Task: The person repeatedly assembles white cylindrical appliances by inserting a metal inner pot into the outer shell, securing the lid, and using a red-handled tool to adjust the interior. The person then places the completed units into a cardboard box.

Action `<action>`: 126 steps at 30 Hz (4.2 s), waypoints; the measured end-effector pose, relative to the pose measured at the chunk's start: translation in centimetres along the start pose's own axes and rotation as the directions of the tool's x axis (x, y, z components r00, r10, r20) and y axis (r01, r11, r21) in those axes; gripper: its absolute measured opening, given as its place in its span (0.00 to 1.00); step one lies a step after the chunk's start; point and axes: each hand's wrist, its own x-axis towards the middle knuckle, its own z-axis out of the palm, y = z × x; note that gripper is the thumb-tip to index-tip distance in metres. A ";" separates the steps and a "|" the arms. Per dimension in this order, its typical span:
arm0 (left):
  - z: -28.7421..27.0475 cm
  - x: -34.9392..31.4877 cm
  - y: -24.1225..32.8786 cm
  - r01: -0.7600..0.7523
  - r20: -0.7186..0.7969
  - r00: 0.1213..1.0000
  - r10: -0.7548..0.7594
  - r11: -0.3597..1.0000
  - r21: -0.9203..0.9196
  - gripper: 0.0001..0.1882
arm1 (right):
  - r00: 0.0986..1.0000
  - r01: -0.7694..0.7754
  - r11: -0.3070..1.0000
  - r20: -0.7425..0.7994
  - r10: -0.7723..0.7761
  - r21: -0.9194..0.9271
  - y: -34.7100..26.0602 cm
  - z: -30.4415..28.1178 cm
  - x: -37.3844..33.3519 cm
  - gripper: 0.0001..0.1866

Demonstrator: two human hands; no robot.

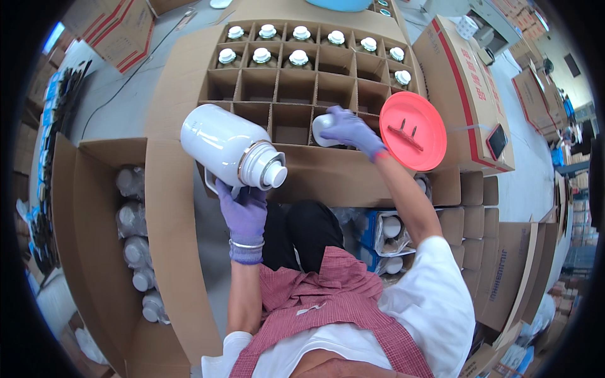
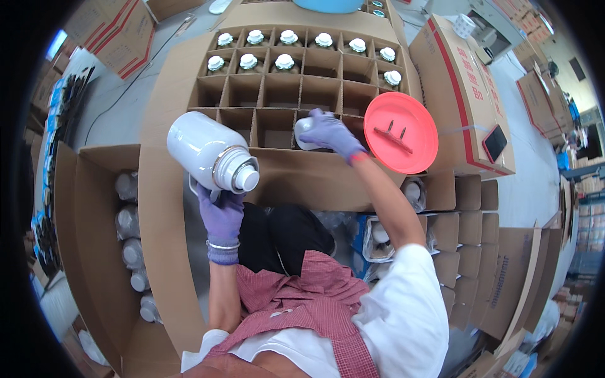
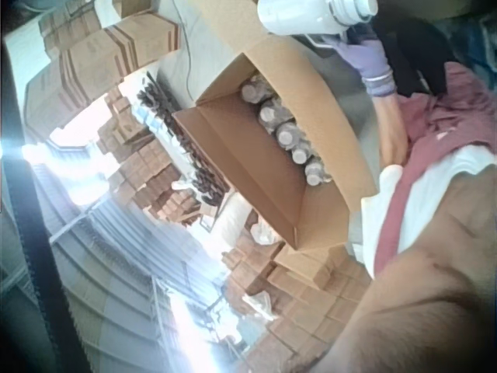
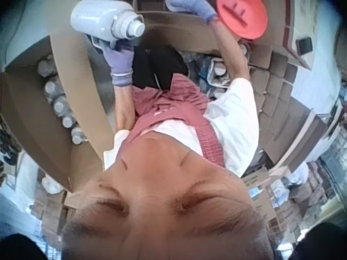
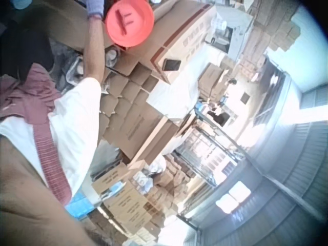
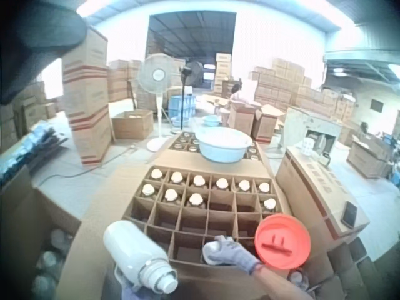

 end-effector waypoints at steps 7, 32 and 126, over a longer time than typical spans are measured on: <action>2.1 -2.9 -2.7 0.151 0.040 0.988 -0.146 0.970 -0.191 0.28 | 0.900 0.349 0.356 -0.205 -0.384 0.867 -6.9 -1.5 -16.8 0.40; -8.7 -20.0 1.1 -0.057 0.247 0.940 -0.238 0.602 0.796 0.30 | 0.919 0.393 0.534 -0.305 -0.249 0.748 -5.8 4.9 -20.4 0.19; 4.2 -2.7 0.3 -0.351 0.562 0.817 0.130 0.885 0.307 0.23 | 0.966 0.241 0.633 -0.121 -0.227 0.736 -11.5 2.5 -16.0 0.22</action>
